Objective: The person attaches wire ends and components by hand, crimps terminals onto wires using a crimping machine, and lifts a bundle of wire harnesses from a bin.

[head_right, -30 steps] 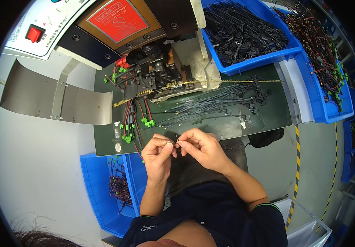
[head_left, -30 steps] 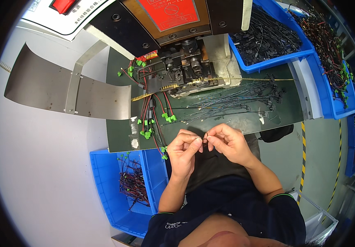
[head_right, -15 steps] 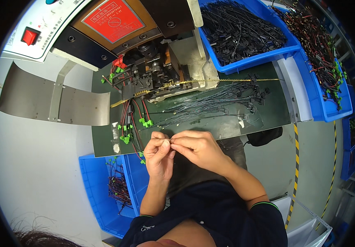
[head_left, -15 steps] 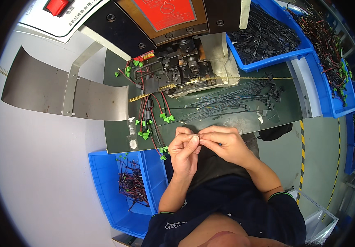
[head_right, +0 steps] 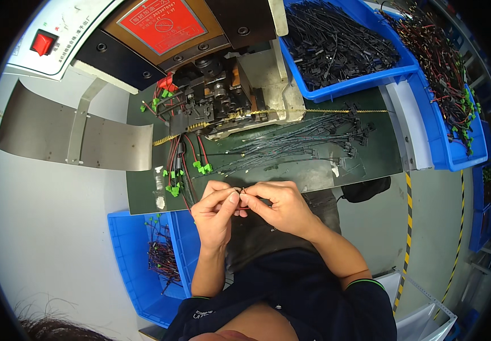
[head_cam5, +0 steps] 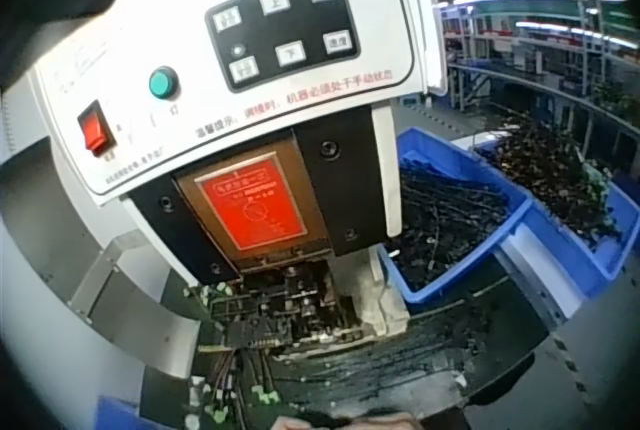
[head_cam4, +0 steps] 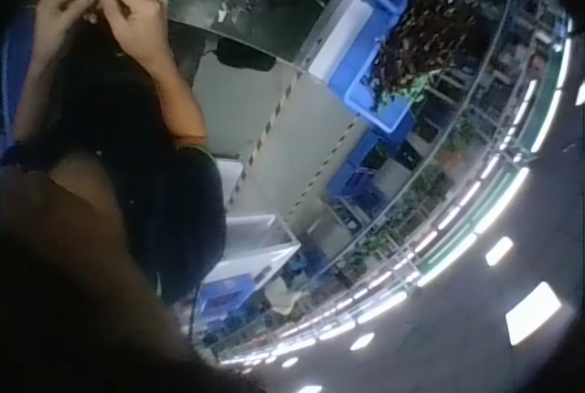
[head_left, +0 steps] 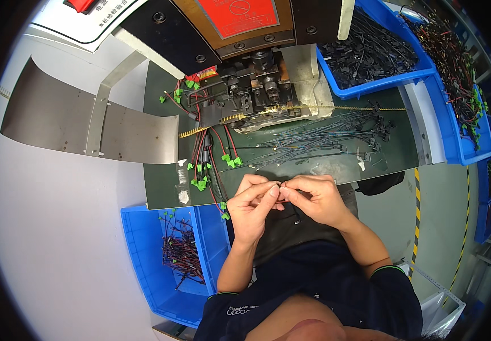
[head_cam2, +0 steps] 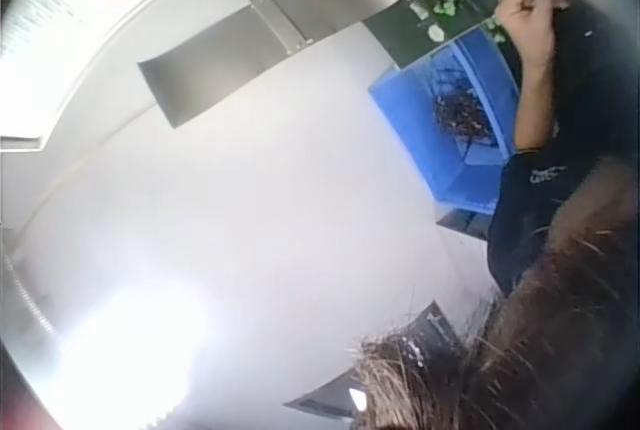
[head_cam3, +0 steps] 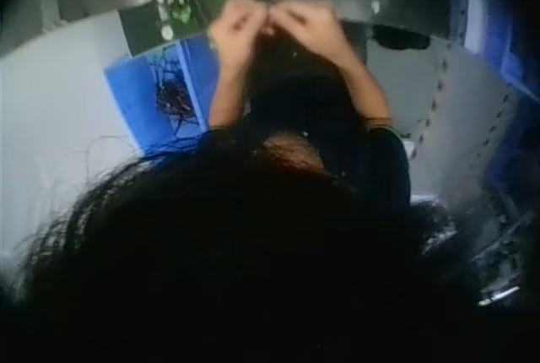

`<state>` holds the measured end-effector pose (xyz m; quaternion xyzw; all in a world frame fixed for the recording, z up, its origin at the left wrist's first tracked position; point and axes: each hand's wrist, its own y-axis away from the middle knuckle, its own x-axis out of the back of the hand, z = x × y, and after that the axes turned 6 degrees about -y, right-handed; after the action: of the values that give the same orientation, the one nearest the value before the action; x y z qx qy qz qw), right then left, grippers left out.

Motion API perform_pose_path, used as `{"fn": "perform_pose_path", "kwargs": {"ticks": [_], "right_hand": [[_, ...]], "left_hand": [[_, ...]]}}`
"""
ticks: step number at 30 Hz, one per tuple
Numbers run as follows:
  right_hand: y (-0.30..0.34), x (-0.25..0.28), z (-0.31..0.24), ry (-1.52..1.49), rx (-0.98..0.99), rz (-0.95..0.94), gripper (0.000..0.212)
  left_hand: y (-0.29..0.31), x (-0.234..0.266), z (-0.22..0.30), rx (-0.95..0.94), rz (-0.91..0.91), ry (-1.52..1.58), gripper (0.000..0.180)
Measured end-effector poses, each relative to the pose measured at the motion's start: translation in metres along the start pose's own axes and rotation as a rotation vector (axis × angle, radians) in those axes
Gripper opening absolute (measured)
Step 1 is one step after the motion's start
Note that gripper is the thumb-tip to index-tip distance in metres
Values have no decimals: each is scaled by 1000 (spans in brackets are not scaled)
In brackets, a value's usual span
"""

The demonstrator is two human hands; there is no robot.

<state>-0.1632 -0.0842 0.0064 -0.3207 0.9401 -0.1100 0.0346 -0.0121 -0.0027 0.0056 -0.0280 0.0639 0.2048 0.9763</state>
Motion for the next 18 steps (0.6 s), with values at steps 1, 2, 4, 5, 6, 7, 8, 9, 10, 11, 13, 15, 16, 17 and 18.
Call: {"fn": "perform_pose_path", "kwargs": {"ticks": [1,2,4,5,6,7,8,9,10,11,13,15,16,17,18], "right_hand": [[0,0,1,0,12,5,11],[0,0,1,0,24,10,11],[0,0,2,1,24,8,11],[0,0,2,1,24,7,11],[0,0,1,2,24,6,11],[0,1,-1,2,15,-4,12],[0,1,-1,3,5,-15,12],[0,1,-2,3,6,-14,12],[0,1,-2,-4,9,-9,12],[0,0,-3,-10,11,-5,12],[0,0,-1,-5,16,-6,12],[0,0,-1,0,20,-8,12],[0,1,0,-7,22,-8,12],[0,1,0,-13,24,-8,12],[0,1,-1,-13,24,-8,12]], "left_hand": [[0,0,-1,0,1,0,11],[0,0,-1,-1,-7,17,11],[-1,1,-3,-2,-15,34,11],[-1,1,-4,-4,-17,40,11],[-1,1,-4,-7,-19,46,11],[-1,1,-4,-6,-18,47,11],[-2,2,-4,-5,-18,38,11],[-2,2,-4,-5,-18,29,11],[-2,1,-3,-5,-18,28,11],[-2,1,-3,-10,-24,29,11],[-2,2,-4,-14,-28,30,11],[-2,2,-5,-9,-30,44,11],[-2,2,-5,-8,-30,44,11],[-2,1,-5,-2,-31,49,11],[-2,1,-4,4,-32,53,10]]}}
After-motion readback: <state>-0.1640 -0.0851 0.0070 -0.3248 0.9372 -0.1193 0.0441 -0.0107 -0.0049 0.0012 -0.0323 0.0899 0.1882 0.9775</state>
